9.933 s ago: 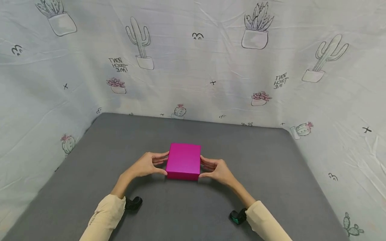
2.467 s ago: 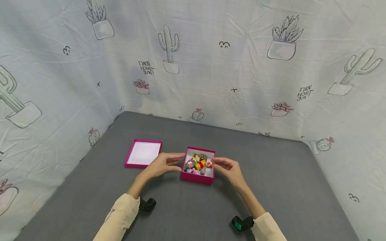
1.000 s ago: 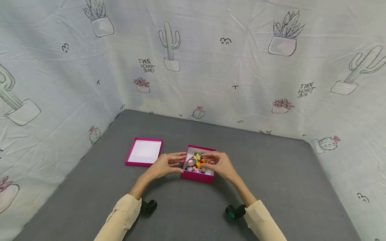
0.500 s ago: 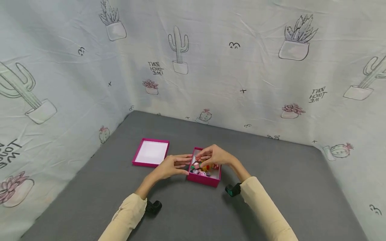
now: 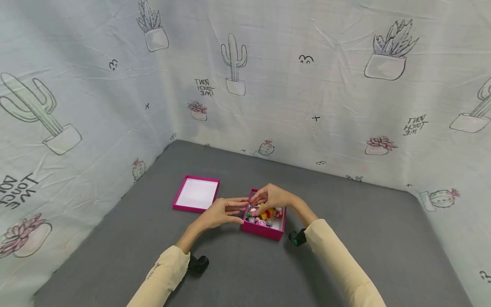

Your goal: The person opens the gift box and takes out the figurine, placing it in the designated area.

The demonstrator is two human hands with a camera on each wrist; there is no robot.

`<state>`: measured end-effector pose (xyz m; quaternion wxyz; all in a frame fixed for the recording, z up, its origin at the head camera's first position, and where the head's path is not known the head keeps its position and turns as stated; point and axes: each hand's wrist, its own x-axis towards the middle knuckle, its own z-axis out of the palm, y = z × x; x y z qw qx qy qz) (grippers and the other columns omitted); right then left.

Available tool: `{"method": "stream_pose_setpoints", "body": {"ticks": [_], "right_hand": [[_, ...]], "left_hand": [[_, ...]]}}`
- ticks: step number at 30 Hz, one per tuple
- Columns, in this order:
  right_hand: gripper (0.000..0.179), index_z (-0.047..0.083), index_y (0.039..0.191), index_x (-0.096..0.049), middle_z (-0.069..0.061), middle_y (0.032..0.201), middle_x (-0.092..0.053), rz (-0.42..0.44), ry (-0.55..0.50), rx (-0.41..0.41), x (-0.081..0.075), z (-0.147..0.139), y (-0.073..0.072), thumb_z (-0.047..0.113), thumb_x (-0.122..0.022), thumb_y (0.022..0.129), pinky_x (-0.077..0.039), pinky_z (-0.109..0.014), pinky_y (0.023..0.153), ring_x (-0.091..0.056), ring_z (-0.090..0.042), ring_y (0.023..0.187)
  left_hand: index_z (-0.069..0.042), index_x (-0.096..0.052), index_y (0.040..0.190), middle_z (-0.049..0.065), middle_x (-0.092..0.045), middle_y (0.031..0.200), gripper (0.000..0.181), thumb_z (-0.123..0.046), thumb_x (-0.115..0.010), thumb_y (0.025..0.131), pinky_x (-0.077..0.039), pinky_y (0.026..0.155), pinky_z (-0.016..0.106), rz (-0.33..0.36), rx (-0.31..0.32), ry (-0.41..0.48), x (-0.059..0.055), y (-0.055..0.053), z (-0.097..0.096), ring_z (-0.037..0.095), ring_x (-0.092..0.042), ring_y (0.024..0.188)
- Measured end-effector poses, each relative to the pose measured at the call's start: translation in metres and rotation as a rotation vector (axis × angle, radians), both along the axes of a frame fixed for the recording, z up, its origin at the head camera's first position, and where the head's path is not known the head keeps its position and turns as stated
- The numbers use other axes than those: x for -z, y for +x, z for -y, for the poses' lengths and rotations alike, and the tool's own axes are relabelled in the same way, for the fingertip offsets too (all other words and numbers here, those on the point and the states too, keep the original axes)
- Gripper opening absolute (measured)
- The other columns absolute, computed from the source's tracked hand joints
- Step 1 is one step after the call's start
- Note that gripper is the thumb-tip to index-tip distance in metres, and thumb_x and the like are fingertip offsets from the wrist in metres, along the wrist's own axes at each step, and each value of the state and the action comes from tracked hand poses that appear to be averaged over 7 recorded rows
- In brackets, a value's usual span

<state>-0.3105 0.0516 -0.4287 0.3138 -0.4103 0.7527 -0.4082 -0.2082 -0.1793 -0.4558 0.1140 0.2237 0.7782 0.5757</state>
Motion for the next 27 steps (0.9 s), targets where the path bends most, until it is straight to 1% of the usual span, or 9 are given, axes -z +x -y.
{"method": "stream_pose_setpoints", "body": {"ticks": [5, 9, 14, 17, 21, 24, 27], "right_hand": [[0.036, -0.001, 0.111, -0.069, -0.011, 0.112, -0.069, -0.095, 0.034, -0.015, 0.003, 0.001, 0.001, 0.012, -0.080, 0.078, -0.051, -0.029, 0.094, -0.063, -0.019, 0.108], [0.037, 0.001, 0.111, -0.070, -0.009, 0.112, -0.069, -0.123, 0.043, -0.008, 0.005, 0.001, 0.003, 0.015, -0.080, 0.078, -0.050, -0.029, 0.094, -0.064, -0.017, 0.107], [0.035, 0.002, 0.109, -0.070, -0.008, 0.109, -0.070, -0.143, 0.024, -0.001, 0.005, 0.001, 0.007, 0.017, -0.080, 0.080, -0.052, -0.031, 0.091, -0.065, -0.018, 0.104], [0.034, 0.003, 0.109, -0.070, -0.008, 0.109, -0.070, -0.187, 0.030, -0.005, 0.005, 0.001, 0.010, 0.019, -0.079, 0.081, -0.053, -0.032, 0.090, -0.065, -0.018, 0.104], [0.038, 0.005, 0.112, -0.070, -0.006, 0.112, -0.069, -0.252, 0.061, -0.011, 0.005, 0.001, 0.012, 0.024, -0.079, 0.081, -0.053, -0.033, 0.091, -0.064, -0.018, 0.106], [0.039, 0.005, 0.113, -0.070, -0.006, 0.113, -0.069, -0.273, 0.073, -0.012, 0.005, 0.001, 0.012, 0.026, -0.078, 0.081, -0.053, -0.034, 0.092, -0.064, -0.018, 0.106], [0.036, 0.007, 0.110, -0.071, -0.005, 0.111, -0.070, -0.288, 0.069, -0.016, 0.006, 0.001, 0.013, 0.026, -0.079, 0.081, -0.053, -0.033, 0.090, -0.065, -0.016, 0.104]], "left_hand": [[0.002, -0.055, 0.133, 0.012, -0.044, 0.146, 0.057, -0.003, -0.075, 0.080, -0.048, 0.096, 0.033, 0.006, -0.005, 0.000, 0.000, -0.001, 0.000, 0.028, -0.051, 0.125], [0.002, -0.055, 0.133, 0.012, -0.044, 0.146, 0.057, -0.003, -0.075, 0.080, -0.048, 0.096, 0.032, 0.010, -0.002, 0.009, 0.001, -0.001, 0.000, 0.028, -0.051, 0.126], [0.001, -0.055, 0.133, 0.012, -0.044, 0.145, 0.057, -0.004, -0.075, 0.080, -0.048, 0.096, 0.031, 0.010, -0.005, 0.001, 0.002, 0.000, 0.000, 0.028, -0.051, 0.125], [0.001, -0.055, 0.133, 0.012, -0.045, 0.145, 0.057, -0.005, -0.075, 0.080, -0.048, 0.096, 0.031, 0.014, -0.010, -0.007, 0.001, 0.001, 0.000, 0.027, -0.052, 0.125], [0.001, -0.054, 0.134, 0.013, -0.045, 0.145, 0.058, -0.005, -0.075, 0.080, -0.048, 0.095, 0.031, 0.017, -0.014, -0.013, 0.001, 0.002, 0.001, 0.028, -0.051, 0.125], [0.001, -0.053, 0.135, 0.013, -0.045, 0.144, 0.059, -0.006, -0.075, 0.081, -0.048, 0.096, 0.032, 0.010, -0.013, -0.016, 0.002, 0.003, 0.000, 0.028, -0.051, 0.125], [0.001, -0.053, 0.134, 0.013, -0.046, 0.144, 0.058, -0.006, -0.075, 0.081, -0.048, 0.096, 0.032, 0.005, -0.013, -0.018, 0.003, 0.003, 0.000, 0.027, -0.051, 0.125]]}}
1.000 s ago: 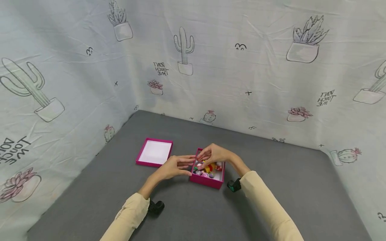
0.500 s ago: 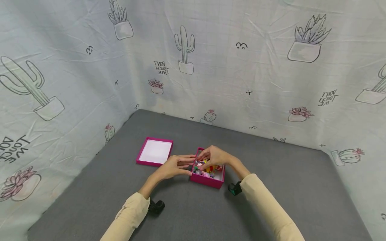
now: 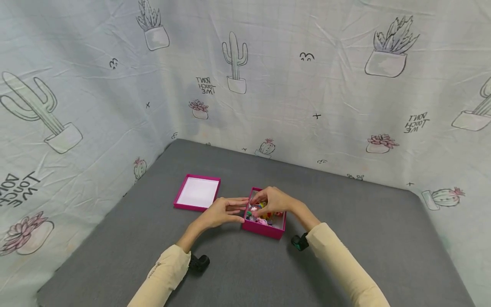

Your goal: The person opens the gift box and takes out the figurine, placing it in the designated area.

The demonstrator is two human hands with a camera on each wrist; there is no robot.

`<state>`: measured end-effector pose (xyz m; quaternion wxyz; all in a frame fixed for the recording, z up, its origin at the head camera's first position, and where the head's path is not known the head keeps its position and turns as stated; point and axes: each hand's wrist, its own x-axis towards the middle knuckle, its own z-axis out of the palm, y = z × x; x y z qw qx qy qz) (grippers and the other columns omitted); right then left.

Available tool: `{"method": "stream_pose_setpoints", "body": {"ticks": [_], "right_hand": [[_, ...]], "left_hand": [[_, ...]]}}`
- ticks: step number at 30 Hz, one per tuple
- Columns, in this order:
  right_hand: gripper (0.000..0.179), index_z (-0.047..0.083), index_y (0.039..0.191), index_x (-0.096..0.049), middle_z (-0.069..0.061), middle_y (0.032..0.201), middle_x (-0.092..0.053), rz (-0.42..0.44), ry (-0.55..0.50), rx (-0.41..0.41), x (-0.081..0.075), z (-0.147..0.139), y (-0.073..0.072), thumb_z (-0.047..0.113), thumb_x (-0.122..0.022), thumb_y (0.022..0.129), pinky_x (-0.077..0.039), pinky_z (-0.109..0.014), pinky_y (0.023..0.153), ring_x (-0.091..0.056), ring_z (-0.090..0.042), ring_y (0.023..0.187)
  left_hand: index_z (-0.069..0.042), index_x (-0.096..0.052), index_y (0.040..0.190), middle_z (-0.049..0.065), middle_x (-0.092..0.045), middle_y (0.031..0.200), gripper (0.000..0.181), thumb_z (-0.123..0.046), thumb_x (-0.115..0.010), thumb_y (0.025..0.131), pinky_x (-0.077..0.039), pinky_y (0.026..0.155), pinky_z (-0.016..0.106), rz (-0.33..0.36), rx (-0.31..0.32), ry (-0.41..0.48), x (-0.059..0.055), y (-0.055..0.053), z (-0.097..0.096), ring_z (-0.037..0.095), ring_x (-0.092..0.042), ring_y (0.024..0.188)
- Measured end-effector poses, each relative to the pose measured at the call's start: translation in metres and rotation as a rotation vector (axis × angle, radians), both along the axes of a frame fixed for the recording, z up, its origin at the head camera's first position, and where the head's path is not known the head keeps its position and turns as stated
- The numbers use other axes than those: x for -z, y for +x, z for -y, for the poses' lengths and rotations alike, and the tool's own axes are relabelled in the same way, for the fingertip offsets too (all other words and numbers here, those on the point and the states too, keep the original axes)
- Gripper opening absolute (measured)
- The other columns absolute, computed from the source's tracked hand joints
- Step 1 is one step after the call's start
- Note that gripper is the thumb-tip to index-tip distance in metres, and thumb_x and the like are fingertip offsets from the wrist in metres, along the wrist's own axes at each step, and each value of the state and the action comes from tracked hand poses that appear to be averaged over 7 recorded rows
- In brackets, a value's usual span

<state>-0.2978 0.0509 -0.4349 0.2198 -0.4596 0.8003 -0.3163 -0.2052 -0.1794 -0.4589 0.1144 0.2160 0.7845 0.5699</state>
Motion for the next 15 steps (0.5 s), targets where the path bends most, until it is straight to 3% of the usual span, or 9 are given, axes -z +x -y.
{"method": "stream_pose_setpoints", "body": {"ticks": [4, 9, 15], "right_hand": [[0.032, 0.007, 0.106, -0.072, -0.003, 0.106, -0.071, 0.015, -0.032, -0.004, 0.0016, -0.0008, 0.0003, 0.024, -0.079, 0.080, -0.054, -0.032, 0.088, -0.066, -0.014, 0.100], [0.028, 0.002, 0.104, -0.071, -0.010, 0.103, -0.071, 0.081, -0.145, -0.009, 0.0043, -0.0037, 0.0021, 0.015, -0.079, 0.080, -0.054, -0.037, 0.089, -0.067, -0.022, 0.099], [0.028, 0.002, 0.103, -0.071, -0.009, 0.101, -0.072, 0.133, -0.244, 0.062, 0.0019, -0.0100, 0.0059, 0.009, -0.080, 0.078, -0.055, -0.033, 0.088, -0.067, -0.021, 0.099]], "left_hand": [[0.001, -0.055, 0.133, 0.013, -0.047, 0.143, 0.057, -0.005, -0.075, 0.080, -0.048, 0.096, 0.032, 0.004, -0.004, 0.001, -0.0004, 0.0005, 0.0003, 0.027, -0.052, 0.124], [0.002, -0.054, 0.133, 0.014, -0.046, 0.144, 0.057, -0.005, -0.075, 0.080, -0.048, 0.096, 0.034, 0.014, 0.001, 0.011, -0.0006, 0.0010, 0.0004, 0.028, -0.052, 0.124], [0.003, -0.054, 0.133, 0.014, -0.046, 0.144, 0.057, -0.005, -0.075, 0.081, -0.048, 0.096, 0.035, 0.019, 0.006, 0.021, -0.0008, 0.0011, 0.0003, 0.028, -0.052, 0.124]]}}
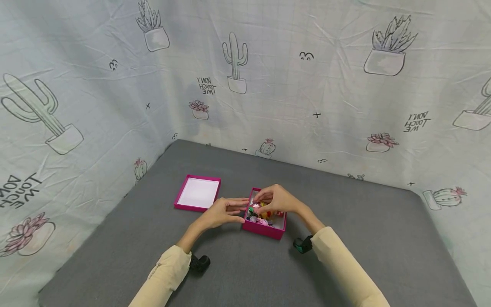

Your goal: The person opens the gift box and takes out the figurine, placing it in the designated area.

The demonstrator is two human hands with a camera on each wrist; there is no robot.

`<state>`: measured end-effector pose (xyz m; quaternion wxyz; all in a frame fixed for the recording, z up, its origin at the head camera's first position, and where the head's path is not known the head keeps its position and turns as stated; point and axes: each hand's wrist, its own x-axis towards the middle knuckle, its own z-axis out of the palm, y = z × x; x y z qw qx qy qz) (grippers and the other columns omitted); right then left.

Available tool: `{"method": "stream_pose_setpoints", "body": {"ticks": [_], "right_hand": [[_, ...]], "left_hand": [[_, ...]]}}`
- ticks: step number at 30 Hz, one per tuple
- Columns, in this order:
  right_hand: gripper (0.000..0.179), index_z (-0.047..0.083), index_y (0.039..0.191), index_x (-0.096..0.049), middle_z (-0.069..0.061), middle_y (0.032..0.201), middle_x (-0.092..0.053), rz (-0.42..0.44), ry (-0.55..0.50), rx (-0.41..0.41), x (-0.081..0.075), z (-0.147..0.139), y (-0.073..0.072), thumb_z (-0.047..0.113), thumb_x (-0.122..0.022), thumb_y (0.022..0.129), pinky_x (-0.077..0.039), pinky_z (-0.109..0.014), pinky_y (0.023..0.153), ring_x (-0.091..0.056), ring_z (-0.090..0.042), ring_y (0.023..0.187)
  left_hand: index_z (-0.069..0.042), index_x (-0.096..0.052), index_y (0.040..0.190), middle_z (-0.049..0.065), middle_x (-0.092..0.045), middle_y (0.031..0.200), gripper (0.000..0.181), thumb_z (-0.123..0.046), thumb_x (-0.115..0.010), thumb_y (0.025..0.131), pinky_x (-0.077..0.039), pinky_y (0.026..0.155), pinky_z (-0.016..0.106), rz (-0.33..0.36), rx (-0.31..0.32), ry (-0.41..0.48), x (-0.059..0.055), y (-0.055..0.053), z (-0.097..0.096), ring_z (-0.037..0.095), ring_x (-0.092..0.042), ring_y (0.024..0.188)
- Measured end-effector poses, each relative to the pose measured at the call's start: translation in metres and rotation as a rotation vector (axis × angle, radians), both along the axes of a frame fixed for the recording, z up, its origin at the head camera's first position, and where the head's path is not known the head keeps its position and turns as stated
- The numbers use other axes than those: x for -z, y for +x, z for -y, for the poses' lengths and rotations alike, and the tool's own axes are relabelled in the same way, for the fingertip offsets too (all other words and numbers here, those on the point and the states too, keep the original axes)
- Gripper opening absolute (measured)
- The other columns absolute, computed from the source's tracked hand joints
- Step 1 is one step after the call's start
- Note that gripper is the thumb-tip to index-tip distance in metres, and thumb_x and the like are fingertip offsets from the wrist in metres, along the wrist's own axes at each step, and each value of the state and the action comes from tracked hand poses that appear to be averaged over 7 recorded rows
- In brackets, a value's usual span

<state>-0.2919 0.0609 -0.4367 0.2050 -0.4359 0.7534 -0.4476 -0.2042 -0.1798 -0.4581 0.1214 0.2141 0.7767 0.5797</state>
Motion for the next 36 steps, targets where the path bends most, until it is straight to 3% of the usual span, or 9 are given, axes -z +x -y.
{"method": "stream_pose_setpoints", "body": {"ticks": [9, 18, 22, 29, 34, 36], "right_hand": [[0.029, -0.002, 0.103, -0.068, -0.014, 0.104, -0.070, 0.061, -0.119, 0.090, -0.006, -0.015, 0.006, 0.007, -0.079, 0.079, -0.050, -0.045, 0.094, -0.066, -0.031, 0.103], [0.049, -0.010, 0.126, -0.056, -0.026, 0.127, -0.057, 0.134, -0.139, 0.157, -0.013, -0.027, 0.014, 0.000, -0.074, 0.082, -0.046, -0.045, 0.099, -0.053, -0.036, 0.122], [0.048, -0.010, 0.127, -0.056, -0.026, 0.129, -0.056, 0.136, -0.120, 0.201, -0.015, -0.032, 0.020, -0.002, -0.072, 0.083, -0.049, -0.047, 0.095, -0.056, -0.035, 0.116], [0.047, -0.013, 0.125, -0.055, -0.031, 0.126, -0.056, 0.166, -0.146, 0.263, -0.033, -0.039, 0.042, -0.002, -0.072, 0.082, -0.054, -0.035, 0.088, -0.060, -0.032, 0.108], [0.045, -0.009, 0.121, -0.061, -0.024, 0.121, -0.062, 0.152, -0.189, 0.329, -0.030, -0.050, 0.044, -0.001, -0.076, 0.080, -0.051, -0.045, 0.093, -0.062, -0.029, 0.108], [0.045, -0.006, 0.121, -0.062, -0.021, 0.121, -0.063, 0.145, -0.195, 0.355, -0.027, -0.057, 0.041, 0.001, -0.077, 0.079, -0.050, -0.042, 0.094, -0.063, -0.027, 0.108]], "left_hand": [[0.003, -0.054, 0.133, 0.014, -0.046, 0.143, 0.057, -0.004, -0.075, 0.080, -0.048, 0.096, 0.032, 0.010, 0.004, 0.000, -0.002, -0.003, -0.005, 0.028, -0.052, 0.125], [0.002, -0.052, 0.135, 0.015, -0.047, 0.143, 0.060, -0.006, -0.075, 0.081, -0.049, 0.095, 0.032, -0.005, -0.001, 0.000, -0.002, -0.006, -0.008, 0.028, -0.053, 0.123], [0.000, -0.050, 0.137, 0.016, -0.047, 0.142, 0.061, -0.007, -0.074, 0.081, -0.048, 0.096, 0.032, -0.007, -0.009, -0.008, 0.000, -0.007, -0.009, 0.029, -0.054, 0.122], [-0.001, -0.050, 0.138, 0.017, -0.046, 0.143, 0.063, -0.011, -0.075, 0.081, -0.049, 0.094, 0.030, -0.041, -0.008, -0.044, -0.001, -0.002, -0.007, 0.028, -0.055, 0.121], [-0.003, -0.052, 0.137, 0.012, -0.047, 0.143, 0.062, -0.015, -0.076, 0.080, -0.050, 0.092, 0.030, -0.063, -0.023, -0.082, -0.001, 0.002, -0.004, 0.026, -0.055, 0.121], [-0.001, -0.053, 0.136, 0.013, -0.047, 0.143, 0.061, -0.013, -0.076, 0.081, -0.050, 0.092, 0.033, -0.058, -0.028, -0.090, -0.010, 0.007, -0.005, 0.027, -0.054, 0.122]]}}
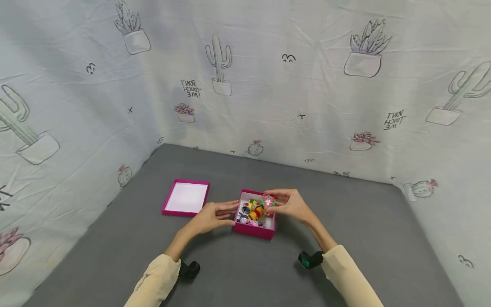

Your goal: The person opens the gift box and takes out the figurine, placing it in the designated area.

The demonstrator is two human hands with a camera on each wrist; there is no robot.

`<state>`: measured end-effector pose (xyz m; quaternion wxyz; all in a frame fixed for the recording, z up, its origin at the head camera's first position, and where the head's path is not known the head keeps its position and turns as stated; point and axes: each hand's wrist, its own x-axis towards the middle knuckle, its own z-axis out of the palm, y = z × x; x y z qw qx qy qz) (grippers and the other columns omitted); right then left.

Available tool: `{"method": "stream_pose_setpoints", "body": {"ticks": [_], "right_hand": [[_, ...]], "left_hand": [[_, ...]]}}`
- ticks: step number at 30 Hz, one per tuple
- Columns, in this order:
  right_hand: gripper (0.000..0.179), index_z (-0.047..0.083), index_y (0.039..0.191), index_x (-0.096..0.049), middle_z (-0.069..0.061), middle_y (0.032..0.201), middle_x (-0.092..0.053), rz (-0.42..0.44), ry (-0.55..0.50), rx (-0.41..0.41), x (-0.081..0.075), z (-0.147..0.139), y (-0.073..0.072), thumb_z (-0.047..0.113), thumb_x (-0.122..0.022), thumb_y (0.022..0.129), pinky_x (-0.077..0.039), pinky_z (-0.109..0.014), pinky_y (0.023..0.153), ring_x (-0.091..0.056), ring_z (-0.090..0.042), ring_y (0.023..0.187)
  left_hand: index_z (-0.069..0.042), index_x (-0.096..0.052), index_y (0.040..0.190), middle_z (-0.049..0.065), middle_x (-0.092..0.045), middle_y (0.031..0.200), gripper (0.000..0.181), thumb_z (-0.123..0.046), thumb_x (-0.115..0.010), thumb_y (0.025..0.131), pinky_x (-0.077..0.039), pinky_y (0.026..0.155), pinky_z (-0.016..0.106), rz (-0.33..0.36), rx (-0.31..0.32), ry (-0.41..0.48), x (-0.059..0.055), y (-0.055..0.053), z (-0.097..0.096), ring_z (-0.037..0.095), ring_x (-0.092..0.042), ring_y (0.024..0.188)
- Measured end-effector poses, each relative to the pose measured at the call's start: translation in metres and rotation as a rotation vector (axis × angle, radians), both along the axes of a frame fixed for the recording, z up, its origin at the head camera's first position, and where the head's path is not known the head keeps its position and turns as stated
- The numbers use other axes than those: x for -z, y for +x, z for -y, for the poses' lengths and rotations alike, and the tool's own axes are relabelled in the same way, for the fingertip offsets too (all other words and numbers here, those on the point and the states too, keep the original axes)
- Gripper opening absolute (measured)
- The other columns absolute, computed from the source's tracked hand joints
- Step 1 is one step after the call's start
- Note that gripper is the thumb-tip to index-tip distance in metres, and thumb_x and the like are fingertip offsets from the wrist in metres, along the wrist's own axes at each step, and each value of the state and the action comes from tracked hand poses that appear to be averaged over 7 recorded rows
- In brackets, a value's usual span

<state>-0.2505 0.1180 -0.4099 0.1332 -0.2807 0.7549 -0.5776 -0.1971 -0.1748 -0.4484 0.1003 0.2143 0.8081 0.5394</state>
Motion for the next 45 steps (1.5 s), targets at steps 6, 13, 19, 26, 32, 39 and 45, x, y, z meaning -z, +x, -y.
{"method": "stream_pose_setpoints", "body": {"ticks": [6, 13, 19, 26, 32, 39, 45], "right_hand": [[0.051, -0.007, 0.124, -0.060, -0.020, 0.125, -0.061, 0.016, -0.049, 0.038, 0.017, -0.030, -0.010, 0.005, -0.079, 0.078, -0.051, -0.028, 0.092, -0.062, -0.019, 0.112], [0.052, -0.009, 0.123, -0.060, -0.024, 0.125, -0.060, 0.037, -0.045, 0.098, 0.022, -0.063, -0.009, 0.003, -0.080, 0.076, -0.053, -0.025, 0.087, -0.063, -0.013, 0.108], [0.054, -0.010, 0.124, -0.059, -0.023, 0.125, -0.060, 0.067, -0.022, 0.146, 0.029, -0.087, -0.006, 0.003, -0.080, 0.076, -0.054, -0.024, 0.084, -0.064, -0.010, 0.105], [0.052, -0.010, 0.125, -0.058, -0.025, 0.124, -0.060, 0.075, -0.049, 0.152, 0.038, -0.102, -0.008, -0.002, -0.077, 0.077, -0.054, -0.023, 0.085, -0.064, -0.010, 0.105], [0.051, -0.016, 0.124, -0.053, -0.033, 0.126, -0.054, 0.117, -0.034, 0.064, 0.047, -0.107, -0.007, -0.004, -0.074, 0.080, -0.056, -0.025, 0.078, -0.066, -0.012, 0.099], [0.052, -0.013, 0.126, -0.054, -0.028, 0.124, -0.058, 0.130, 0.031, 0.099, 0.056, -0.105, -0.007, 0.002, -0.076, 0.080, -0.056, -0.025, 0.076, -0.066, -0.010, 0.097], [0.053, -0.011, 0.122, -0.059, -0.024, 0.119, -0.063, 0.082, 0.098, 0.098, 0.063, -0.099, -0.011, 0.005, -0.080, 0.076, -0.054, -0.020, 0.077, -0.065, -0.009, 0.096]], "left_hand": [[0.006, -0.049, 0.135, 0.021, -0.045, 0.142, 0.059, -0.004, -0.074, 0.082, -0.049, 0.092, 0.038, 0.025, 0.015, -0.005, -0.022, 0.009, -0.003, 0.033, -0.056, 0.119], [0.002, -0.049, 0.137, 0.019, -0.042, 0.144, 0.062, -0.004, -0.075, 0.081, -0.049, 0.093, 0.036, 0.024, 0.008, -0.011, 0.003, -0.004, 0.001, 0.032, -0.054, 0.122], [-0.006, -0.051, 0.138, 0.013, -0.044, 0.145, 0.064, -0.015, -0.077, 0.080, -0.050, 0.092, 0.030, 0.039, 0.012, -0.012, 0.010, -0.008, 0.004, 0.027, -0.055, 0.122], [-0.005, -0.051, 0.138, 0.013, -0.045, 0.144, 0.065, -0.019, -0.077, 0.080, -0.050, 0.092, 0.029, 0.041, 0.017, -0.001, 0.010, -0.008, 0.005, 0.027, -0.055, 0.122], [-0.005, -0.051, 0.139, 0.013, -0.043, 0.146, 0.064, -0.017, -0.077, 0.081, -0.050, 0.092, 0.030, 0.055, 0.026, 0.009, 0.010, -0.007, 0.003, 0.027, -0.054, 0.122], [-0.004, -0.050, 0.139, 0.014, -0.042, 0.146, 0.065, -0.013, -0.077, 0.081, -0.050, 0.092, 0.030, 0.070, 0.023, 0.017, 0.006, -0.004, 0.001, 0.028, -0.054, 0.123], [-0.005, -0.050, 0.139, 0.014, -0.041, 0.147, 0.064, -0.015, -0.076, 0.082, -0.049, 0.093, 0.029, 0.070, 0.028, 0.013, 0.007, -0.003, 0.001, 0.027, -0.054, 0.123]]}}
